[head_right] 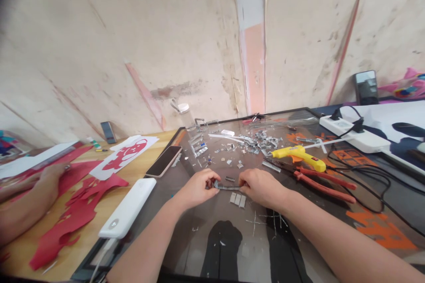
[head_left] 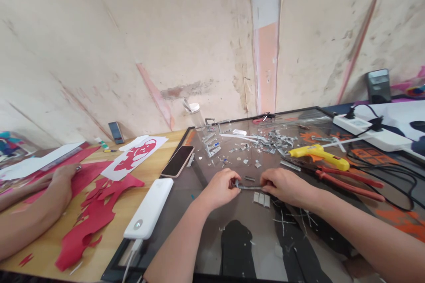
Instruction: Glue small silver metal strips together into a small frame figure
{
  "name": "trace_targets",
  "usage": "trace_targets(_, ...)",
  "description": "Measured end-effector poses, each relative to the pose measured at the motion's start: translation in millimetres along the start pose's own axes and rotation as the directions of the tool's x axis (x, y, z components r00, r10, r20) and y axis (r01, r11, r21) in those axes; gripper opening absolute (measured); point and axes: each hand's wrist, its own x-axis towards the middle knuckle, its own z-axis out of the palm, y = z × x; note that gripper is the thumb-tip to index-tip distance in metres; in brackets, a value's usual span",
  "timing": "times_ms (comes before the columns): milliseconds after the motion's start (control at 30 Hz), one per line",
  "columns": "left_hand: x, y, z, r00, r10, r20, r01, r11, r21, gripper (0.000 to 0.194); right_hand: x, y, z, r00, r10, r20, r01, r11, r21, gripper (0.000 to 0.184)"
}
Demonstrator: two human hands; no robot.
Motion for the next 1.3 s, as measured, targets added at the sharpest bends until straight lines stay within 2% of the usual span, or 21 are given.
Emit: trace_targets(1300, 0.1, 2.8, 3.0, 1.000, 0.016, 0.000, -0.016, 0.998, 0.058, 0.021, 1.3, 3.7, 1.0, 1.000, -0.024, -0.018, 0.025, 0.998, 0.053, 0.011)
